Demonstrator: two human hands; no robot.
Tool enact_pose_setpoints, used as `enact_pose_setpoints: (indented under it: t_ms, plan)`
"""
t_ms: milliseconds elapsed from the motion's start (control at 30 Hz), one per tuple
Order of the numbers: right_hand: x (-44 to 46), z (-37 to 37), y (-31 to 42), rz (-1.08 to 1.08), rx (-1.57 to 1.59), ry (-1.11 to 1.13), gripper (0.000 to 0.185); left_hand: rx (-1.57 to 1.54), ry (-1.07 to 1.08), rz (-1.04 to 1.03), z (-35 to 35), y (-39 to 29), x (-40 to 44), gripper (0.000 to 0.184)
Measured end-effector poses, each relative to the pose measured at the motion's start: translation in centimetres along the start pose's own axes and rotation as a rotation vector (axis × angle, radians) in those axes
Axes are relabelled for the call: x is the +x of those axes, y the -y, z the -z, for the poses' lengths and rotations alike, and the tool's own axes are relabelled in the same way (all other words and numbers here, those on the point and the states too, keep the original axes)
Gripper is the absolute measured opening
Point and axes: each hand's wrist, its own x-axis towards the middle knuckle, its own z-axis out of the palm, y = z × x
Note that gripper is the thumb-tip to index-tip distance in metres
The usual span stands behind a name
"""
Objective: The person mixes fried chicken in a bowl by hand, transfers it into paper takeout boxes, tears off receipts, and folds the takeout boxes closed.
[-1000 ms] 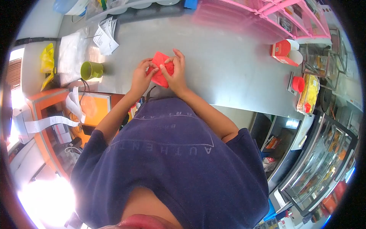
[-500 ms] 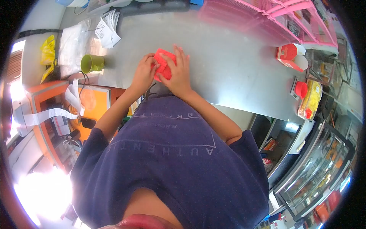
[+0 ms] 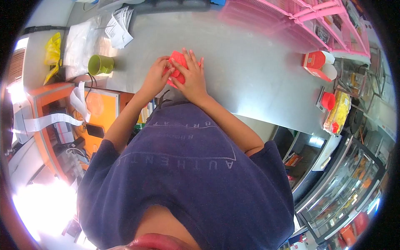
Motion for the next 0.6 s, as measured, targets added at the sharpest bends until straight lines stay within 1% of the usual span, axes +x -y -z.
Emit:
enact_pose_setpoints:
  t_ms: [167, 267, 367, 467, 567, 600]
  plan:
    - [0.1, -0.2, -0.2, -0.002, -0.030, 0.023, 0.055, 0.041, -0.016, -0.033, 0.2, -0.1, -0.2, 0.013]
    - [0.5, -0.1, 1.8, -0.081, -0.056, -0.083, 0.047, 0.041, -0.007, -0.024, 0.3, -0.2, 0.0, 0.014]
    - [-0.1, 0.3, 2.0, -0.177, 0.263, -0.304, 0.044, 0.034, -0.005, 0.003, 0.2, -0.5, 0.1, 0.015]
    - [-1.0, 1.1, 1.2, -0.317, 0.293, -0.302, 0.036, 0.011, 0.007, 0.012, 0.3, -0.5, 0.1, 0.016]
    - [-1.5, 0.4, 0.1, -0.375, 0.482, -0.254, 0.025, 0.015, -0.001, -0.015, 0.0, -0.2, 0.0, 0.016]
    - [-1.5, 0.5, 0.1, -0.370, 0.480, -0.250, 0.022, 0.023, -0.008, -0.029, 0.0, -0.1, -0.2, 0.016]
